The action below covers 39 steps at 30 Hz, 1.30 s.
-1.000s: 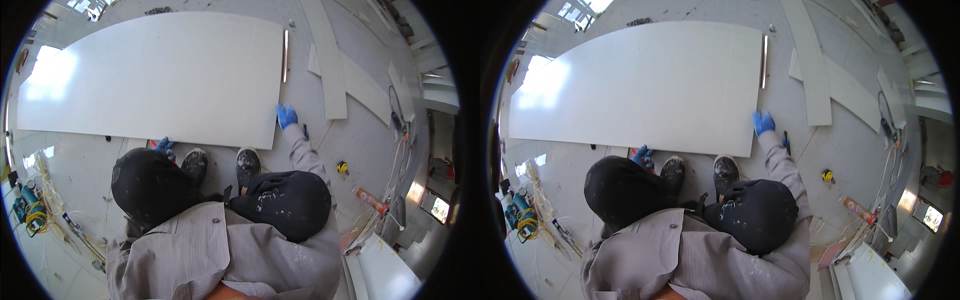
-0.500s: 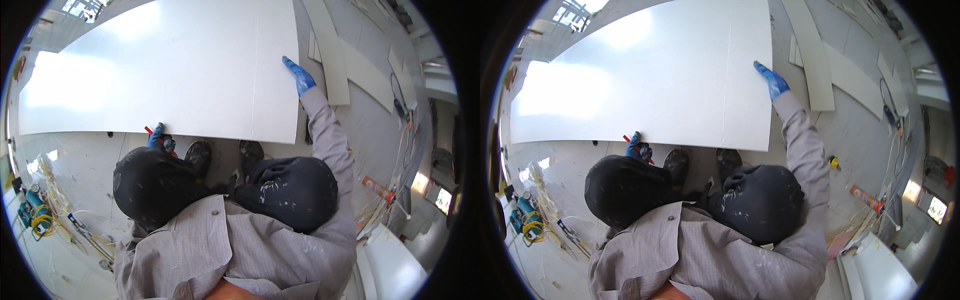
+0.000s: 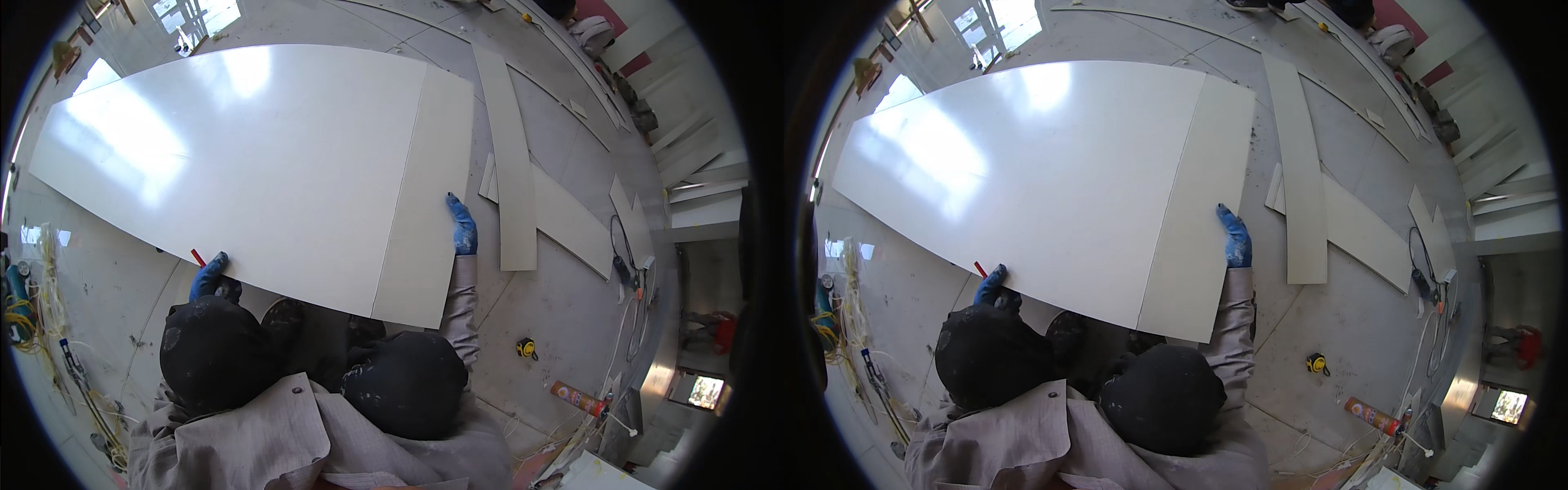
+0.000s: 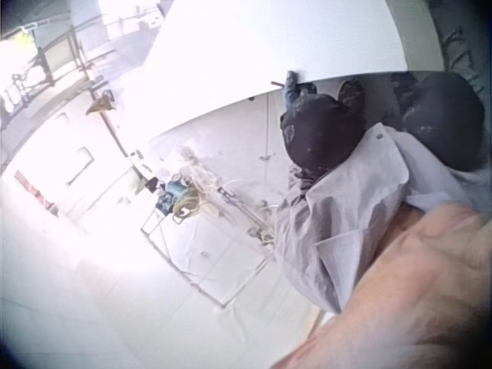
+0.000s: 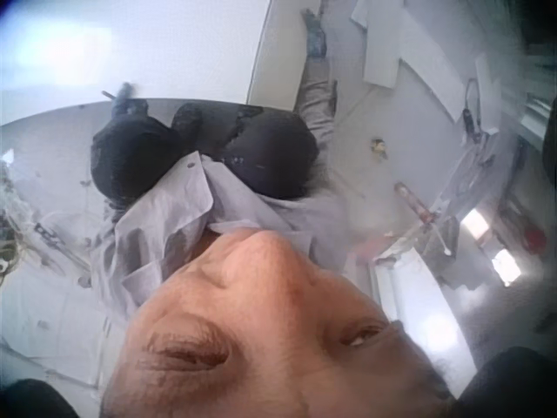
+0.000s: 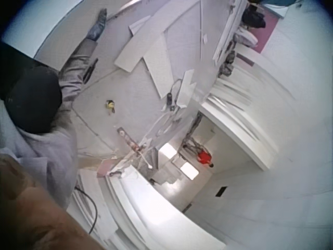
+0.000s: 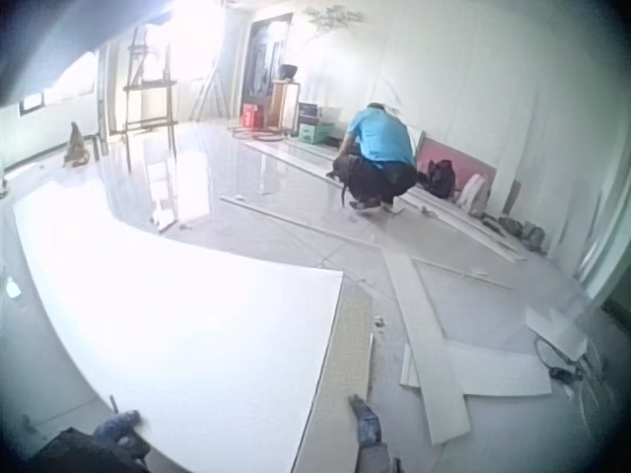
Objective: The person measures a large white panel on the floor using a tape measure and marks it with a red pencil. They then use a utility knife and a straight edge to score and cut the panel into smaller pieces.
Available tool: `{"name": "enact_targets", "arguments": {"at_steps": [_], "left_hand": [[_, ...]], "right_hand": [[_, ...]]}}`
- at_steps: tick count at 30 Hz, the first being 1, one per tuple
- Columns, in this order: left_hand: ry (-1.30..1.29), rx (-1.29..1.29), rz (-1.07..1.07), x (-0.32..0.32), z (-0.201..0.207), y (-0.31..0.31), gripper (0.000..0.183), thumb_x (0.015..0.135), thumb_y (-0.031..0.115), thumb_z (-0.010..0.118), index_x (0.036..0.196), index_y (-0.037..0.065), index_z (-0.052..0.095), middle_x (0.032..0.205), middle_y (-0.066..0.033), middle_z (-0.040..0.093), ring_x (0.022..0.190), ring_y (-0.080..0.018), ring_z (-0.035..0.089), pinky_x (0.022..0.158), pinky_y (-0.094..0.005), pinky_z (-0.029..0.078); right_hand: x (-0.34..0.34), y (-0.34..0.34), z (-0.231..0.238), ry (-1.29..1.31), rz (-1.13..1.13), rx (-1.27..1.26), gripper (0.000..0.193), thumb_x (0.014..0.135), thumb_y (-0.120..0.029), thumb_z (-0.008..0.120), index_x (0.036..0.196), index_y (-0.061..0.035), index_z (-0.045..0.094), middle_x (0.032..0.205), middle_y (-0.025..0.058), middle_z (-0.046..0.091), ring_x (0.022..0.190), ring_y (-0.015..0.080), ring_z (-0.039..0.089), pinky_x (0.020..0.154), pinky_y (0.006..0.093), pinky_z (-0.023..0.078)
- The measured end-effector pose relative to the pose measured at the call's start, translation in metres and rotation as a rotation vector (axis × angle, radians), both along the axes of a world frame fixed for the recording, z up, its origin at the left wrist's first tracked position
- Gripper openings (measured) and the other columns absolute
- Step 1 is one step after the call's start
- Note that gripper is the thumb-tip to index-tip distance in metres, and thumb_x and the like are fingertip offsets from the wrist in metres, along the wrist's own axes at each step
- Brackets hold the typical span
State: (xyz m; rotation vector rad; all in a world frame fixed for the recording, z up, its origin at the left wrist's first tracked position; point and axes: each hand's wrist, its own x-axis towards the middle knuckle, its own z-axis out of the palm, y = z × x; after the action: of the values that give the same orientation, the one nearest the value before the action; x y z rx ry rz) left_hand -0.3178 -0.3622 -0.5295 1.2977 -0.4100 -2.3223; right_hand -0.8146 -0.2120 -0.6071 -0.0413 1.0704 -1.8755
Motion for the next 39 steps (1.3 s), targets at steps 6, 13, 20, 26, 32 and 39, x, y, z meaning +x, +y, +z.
{"name": "enact_targets", "arguments": {"at_steps": [6,13,20,26,32,39], "left_hand": [[-0.368,-0.056,-0.076,-0.016,0.016,0.006,0.067,0.102,0.048,0.054,0.044,0.022,0.034,0.040,-0.0008,0.038,0.037,-0.0185,0.035,0.043,-0.0336,0.027],[-0.154,0.091,-0.294,-0.012,-0.032,-0.006,0.069,0.103,0.050,0.052,0.044,0.019,0.034,0.038,-0.0038,0.035,0.038,-0.0196,0.036,0.041,-0.0370,0.026],[-0.180,0.318,-0.194,-0.009,-0.109,-0.004,0.070,0.103,0.056,0.050,0.044,0.021,0.034,0.041,-0.0006,0.035,0.040,-0.0191,0.035,0.044,-0.0341,0.029],[-0.188,0.307,-0.283,-0.005,-0.129,-0.006,0.068,0.103,0.055,0.050,0.047,0.021,0.034,0.041,-0.0001,0.034,0.040,-0.0198,0.035,0.048,-0.0340,0.033],[-0.156,0.218,-0.206,-0.001,-0.111,-0.002,0.057,0.105,0.045,0.053,0.055,0.020,0.039,0.041,-0.0005,0.035,0.038,-0.0183,0.033,0.045,-0.0337,0.031],[-0.143,0.114,-0.179,-0.011,-0.063,0.003,0.057,0.103,0.043,0.056,0.054,0.021,0.038,0.042,0.0013,0.035,0.039,-0.0176,0.035,0.045,-0.0329,0.030]], "right_hand": [[0.049,-0.040,-0.056,-0.345,-0.039,-0.095,0.034,0.095,-0.018,0.072,0.122,0.0011,0.069,0.120,0.0094,0.071,0.107,0.0180,0.069,0.093,0.0316,0.056],[-0.013,0.012,0.014,0.245,0.167,0.244,0.030,0.092,-0.017,0.074,0.112,0.0042,0.071,0.104,0.0107,0.074,0.087,0.0198,0.072,0.081,0.0321,0.059],[-0.063,0.041,0.054,0.967,-0.025,0.329,0.028,0.087,-0.014,0.078,0.105,0.0060,0.071,0.094,0.0068,0.073,0.080,0.0138,0.066,0.078,0.0287,0.052],[-0.117,0.113,0.072,0.721,-0.011,0.445,0.032,0.089,-0.007,0.077,0.118,0.0045,0.070,0.108,0.0085,0.073,0.089,0.0144,0.068,0.084,0.0273,0.055],[-0.063,0.113,0.011,0.789,-0.026,0.533,0.031,0.089,-0.010,0.079,0.115,0.0052,0.070,0.105,0.0065,0.073,0.090,0.0124,0.066,0.085,0.0290,0.053],[0.026,-0.003,-0.053,1.324,0.069,0.746,0.044,0.088,-0.024,0.065,0.123,0.0024,0.062,0.102,0.0275,0.071,0.093,0.0392,0.070,0.086,0.0446,0.054]]}}
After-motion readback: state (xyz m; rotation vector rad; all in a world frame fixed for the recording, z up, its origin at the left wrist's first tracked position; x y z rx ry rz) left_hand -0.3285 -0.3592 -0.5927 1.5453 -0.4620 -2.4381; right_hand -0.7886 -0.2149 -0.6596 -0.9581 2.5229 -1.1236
